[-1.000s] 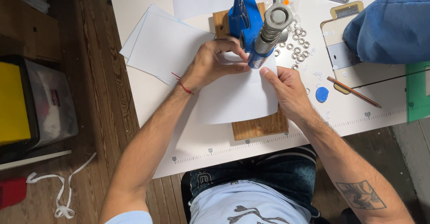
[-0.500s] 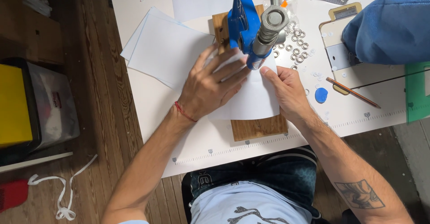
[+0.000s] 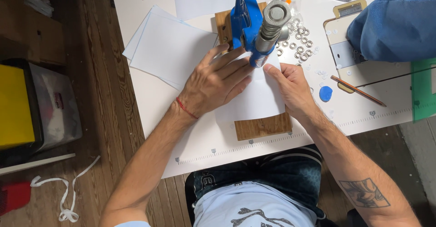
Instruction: Preparing material by folding and marking, then installing metal grommets using a manual press
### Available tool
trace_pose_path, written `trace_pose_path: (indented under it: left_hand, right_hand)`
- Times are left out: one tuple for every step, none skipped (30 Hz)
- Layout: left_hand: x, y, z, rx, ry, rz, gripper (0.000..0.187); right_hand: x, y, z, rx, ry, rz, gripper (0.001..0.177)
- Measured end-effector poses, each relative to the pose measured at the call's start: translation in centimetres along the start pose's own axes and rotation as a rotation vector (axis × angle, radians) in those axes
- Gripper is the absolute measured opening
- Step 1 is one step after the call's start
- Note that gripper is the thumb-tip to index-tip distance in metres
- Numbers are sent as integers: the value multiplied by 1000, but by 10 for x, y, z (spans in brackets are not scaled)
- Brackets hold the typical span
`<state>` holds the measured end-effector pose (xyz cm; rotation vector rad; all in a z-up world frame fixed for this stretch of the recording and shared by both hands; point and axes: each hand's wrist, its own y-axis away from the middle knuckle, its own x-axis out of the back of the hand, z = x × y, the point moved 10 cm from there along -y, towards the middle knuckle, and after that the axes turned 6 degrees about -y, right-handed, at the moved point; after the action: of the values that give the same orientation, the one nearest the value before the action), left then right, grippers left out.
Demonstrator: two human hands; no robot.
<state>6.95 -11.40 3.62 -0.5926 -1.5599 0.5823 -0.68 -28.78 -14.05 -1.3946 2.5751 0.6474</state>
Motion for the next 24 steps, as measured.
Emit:
trace_pose_path:
  left_hand:
    - [1, 0, 1, -14, -15, 7, 21]
    - [2, -1, 3, -28, -30, 15, 21]
    - [0, 0, 3, -30, -28, 16, 21]
    - [-1, 1, 6, -59, -69, 24, 21]
    - [-1, 3, 8, -85, -114, 31, 21]
    - [-1, 3, 9, -85, -115, 30, 21]
    - [-1, 3, 9, -82, -126, 18, 21]
    - [-2, 3, 10, -80, -136, 7, 22]
    - [-1, 2, 9, -82, -136, 6, 22]
    - [0, 0, 9, -86, -146, 4, 21]
    - [0, -1, 11, -89, -149, 1, 21]
    - [0, 0, 14, -91, -142, -2, 21]
    - [0, 0, 14, -87, -152, -10, 22]
    - [0, 1, 14, -82, -163, -19, 23]
    - [2, 0, 15, -86, -165, -18, 23]
    - [3, 0, 14, -75, -176, -22, 23]
    - [4, 1, 16, -60, -181, -29, 24]
    - [5, 2, 20, -60, -178, -32, 24]
    - [4, 1, 20, -42, -207, -48, 24]
    - [4, -1, 20, -24, -236, -62, 26]
    - [3, 1, 20, -26, -238, -60, 26]
    - [3, 3, 17, 4, -219, -59, 27]
    - [2, 7, 15, 37, -200, -60, 28]
    - [2, 8, 15, 37, -202, -60, 28]
  right_hand:
    - [3, -4, 5, 3, 2, -5, 32]
    - [7, -8, 9, 6, 4, -10, 32]
    - [6, -7, 7, 7, 3, -6, 32]
    - [4, -5, 4, 16, 8, -19, 31]
    - [0, -4, 1, 22, 13, -36, 31]
    - [-3, -2, -4, 22, 13, -37, 31]
    - [-5, 0, -8, 21, 17, -28, 30]
    - [-7, 2, -13, 20, 22, -19, 29]
    - [-3, -2, -9, 21, 20, -18, 29]
    - [-2, -6, -8, 60, 60, -45, 31]
    - [1, -6, -6, 94, 99, -66, 32]
    - [-6, -1, -18, 91, 97, -59, 32]
    - [-13, 3, -37, 140, 110, -32, 23]
    - [-19, 6, -56, 188, 124, -5, 17]
    - [-3, -14, -38, 193, 121, -5, 17]
    - [14, -36, -17, 169, 60, -9, 19]
    - [32, -53, 8, 138, -2, -10, 21]
    - [8, -30, -17, 135, -3, -8, 21]
    - [-18, -10, -42, 115, -16, -20, 21]
    - [-44, 10, -67, 95, -29, -33, 21]
    - [-44, 10, -69, 99, -29, -34, 21]
    - [-44, 10, -69, 95, -40, -34, 19]
    - [-45, 10, -68, 86, -51, -35, 18]
    - [-42, 10, -66, 87, -50, -37, 18]
